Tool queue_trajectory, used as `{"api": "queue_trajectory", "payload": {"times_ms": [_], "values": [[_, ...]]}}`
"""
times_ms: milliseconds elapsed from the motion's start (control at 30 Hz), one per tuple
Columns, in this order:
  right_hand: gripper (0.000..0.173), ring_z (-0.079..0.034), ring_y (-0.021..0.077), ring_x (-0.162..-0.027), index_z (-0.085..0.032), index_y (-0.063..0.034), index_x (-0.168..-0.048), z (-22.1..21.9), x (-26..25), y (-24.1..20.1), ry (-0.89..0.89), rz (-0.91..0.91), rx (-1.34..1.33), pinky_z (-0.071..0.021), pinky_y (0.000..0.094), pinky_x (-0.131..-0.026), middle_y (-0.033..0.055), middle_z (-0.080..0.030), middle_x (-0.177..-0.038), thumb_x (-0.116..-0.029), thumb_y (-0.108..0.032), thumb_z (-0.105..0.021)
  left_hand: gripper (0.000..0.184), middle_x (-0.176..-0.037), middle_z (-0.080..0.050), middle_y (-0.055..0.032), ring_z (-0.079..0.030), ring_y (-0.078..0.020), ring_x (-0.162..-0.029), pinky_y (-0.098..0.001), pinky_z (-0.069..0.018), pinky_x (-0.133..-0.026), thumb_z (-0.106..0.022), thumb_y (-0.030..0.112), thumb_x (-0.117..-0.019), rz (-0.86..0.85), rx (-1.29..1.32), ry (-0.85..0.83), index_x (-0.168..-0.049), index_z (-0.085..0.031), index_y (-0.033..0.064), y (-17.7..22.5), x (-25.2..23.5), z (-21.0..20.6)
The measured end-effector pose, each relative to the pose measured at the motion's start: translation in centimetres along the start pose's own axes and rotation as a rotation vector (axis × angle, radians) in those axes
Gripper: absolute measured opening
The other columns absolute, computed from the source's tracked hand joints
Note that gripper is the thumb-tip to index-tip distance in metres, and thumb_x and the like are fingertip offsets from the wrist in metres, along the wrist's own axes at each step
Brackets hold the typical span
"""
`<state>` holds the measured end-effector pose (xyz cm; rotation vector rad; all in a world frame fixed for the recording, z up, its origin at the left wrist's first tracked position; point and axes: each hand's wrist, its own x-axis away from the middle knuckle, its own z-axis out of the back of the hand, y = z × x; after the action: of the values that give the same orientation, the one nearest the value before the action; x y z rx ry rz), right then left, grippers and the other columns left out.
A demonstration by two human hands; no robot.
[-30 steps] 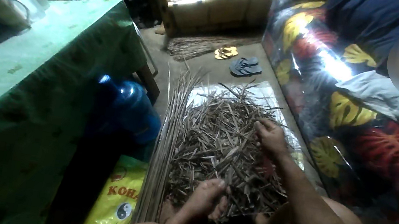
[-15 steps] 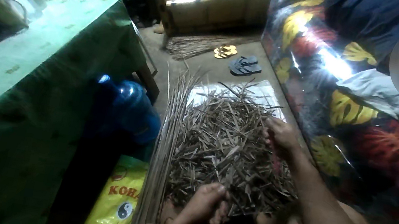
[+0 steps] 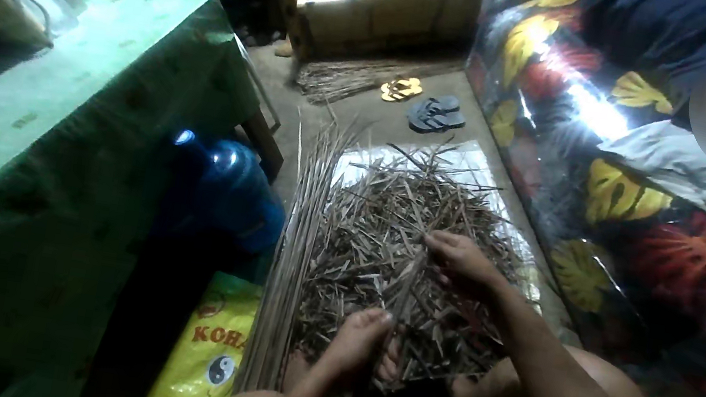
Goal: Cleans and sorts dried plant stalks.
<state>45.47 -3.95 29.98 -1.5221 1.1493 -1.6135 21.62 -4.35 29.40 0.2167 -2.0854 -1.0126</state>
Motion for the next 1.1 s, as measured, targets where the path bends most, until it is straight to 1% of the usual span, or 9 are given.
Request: {"api": "queue_trajectory", "payload": {"times_ms": [67, 200, 333, 500, 667, 733, 833, 1000, 1100], "values": [[0.029, -0.049, 0.0032, -0.049, -0.059, -0.004, -0.127, -0.4, 0.5, 0.5, -0.09, -0.008, 0.002, -0.0441, 0.0183, -0.044, -0.0041, -0.054, -0.069, -0.1107, -0.02, -0.041, 0.028, -0.064, -0.06, -0.0022, -0.06, -0.0096, -0.049, -0.024, -0.0542, -0.047, -0.037, 0.017, -0.1125, -0.043, -0.027, 0.066, -0.11, -0.058, -0.0016, 0.0, -0.2, 0.0], [0.022, -0.05, 0.0025, -0.052, -0.059, -0.0078, -0.12, -3.4, 2.0, 2.4, -0.285, -0.035, 0.008, -0.0453, 0.0194, -0.048, -0.006, -0.056, -0.071, -0.108, -0.019, -0.044, 0.025, -0.064, -0.062, -0.0052, -0.063, -0.0126, -0.05, -0.0272, -0.0568, -0.049, -0.042, 0.015, -0.1113, -0.167, -0.123, 0.207, -0.111, -0.058, -0.0044, -0.2, -1.0, -0.3], [0.021, -0.052, 0.0052, -0.053, -0.057, -0.004, -0.122, -5.4, 2.3, 3.2, -0.231, -0.078, -0.014, -0.0462, 0.0213, -0.049, -0.0016, -0.058, -0.075, -0.1081, -0.018, -0.049, 0.025, -0.065, -0.062, -0.0059, -0.063, -0.0132, -0.05, -0.0283, -0.0574, -0.05, -0.043, 0.015, -0.1111, -0.179, -0.232, 0.281, -0.112, -0.059, -0.0048, -0.2, -1.3, -0.6], [0.016, -0.047, 0.0009, -0.051, -0.061, -0.0077, -0.105, -4.2, 1.8, 3.6, -0.318, 0.156, 0.185, -0.0428, 0.0197, -0.05, -0.0073, -0.054, -0.068, -0.1048, -0.02, -0.051, 0.024, -0.061, -0.058, -0.0022, -0.056, -0.0087, -0.046, -0.0232, -0.0508, -0.045, -0.042, 0.014, -0.111, -0.193, -0.126, 0.245, -0.106, -0.059, -0.0033, 0.1, -1.1, -0.3], [0.023, -0.045, -0.003, -0.058, -0.065, -0.0046, -0.102, -2.9, 1.1, 4.1, -0.351, 0.4, 0.37, -0.0412, 0.0165, -0.056, -0.007, -0.052, -0.073, -0.1051, -0.021, -0.049, 0.027, -0.058, -0.053, 0.0014, -0.048, -0.0029, -0.042, -0.0168, -0.0433, -0.04, -0.037, 0.015, -0.1122, -0.151, 0.027, 0.141, -0.104, -0.058, -0.0003, 0.8, -0.5, 0.2], [0.029, -0.047, 0.0016, -0.064, -0.066, 0.0009, -0.106, -2.5, 1.1, 3.9, -0.342, 0.491, 0.51, -0.0425, 0.0207, -0.063, 0.0009, -0.057, -0.078, -0.1056, -0.021, -0.048, 0.028, -0.058, -0.052, 0.0015, -0.048, -0.0026, -0.041, -0.0163, -0.0429, -0.039, -0.037, 0.015, -0.1123, -0.141, 0.051, 0.123, -0.104, -0.058, -0.0002, 0.8, -0.4, 0.3], [0.033, -0.061, 0.02, -0.069, -0.067, 0.0038, -0.113, -2.1, 0.9, 3.8, -0.295, 0.589, 0.718, -0.0515, 0.0394, -0.069, 0.015, -0.066, -0.082, -0.1063, -0.023, -0.049, 0.028, -0.058, -0.052, 0.0013, -0.047, -0.0029, -0.041, -0.0164, -0.0423, -0.039, -0.037, 0.015, -0.1124, -0.139, 0.055, 0.119, -0.105, -0.058, -0.0007, 0.6, -0.6, 0.3], [0.034, -0.072, 0.0383, -0.092, -0.068, 0.0024, -0.124, -1.9, 0.9, 3.8, -0.108, 0.623, 0.887, -0.055, 0.0578, -0.085, 0.0222, -0.073, -0.101, -0.1049, -0.022, -0.053, 0.029, -0.057, -0.051, 0.0016, -0.048, -0.0033, -0.041, -0.0171, -0.0435, -0.039, -0.035, 0.016, -0.1128, -0.133, 0.022, 0.116, -0.104, -0.057, -0.001, 0.6, -0.6, 0.2], [0.038, -0.071, 0.0398, -0.102, -0.064, 0.0037, -0.134, -0.4, -0.3, 3.3, 0.146, 0.543, 0.807, -0.053, 0.0576, -0.093, 0.0247, -0.072, -0.112, -0.105, -0.018, -0.051, 0.028, -0.058, -0.052, 0.0025, -0.048, -0.0026, -0.041, -0.0171, -0.0434, -0.039, -0.036, 0.015, -0.1124, -0.123, -0.013, 0.082, -0.107, -0.058, -0.0009, 0.1, -0.1, 0.0]]}}
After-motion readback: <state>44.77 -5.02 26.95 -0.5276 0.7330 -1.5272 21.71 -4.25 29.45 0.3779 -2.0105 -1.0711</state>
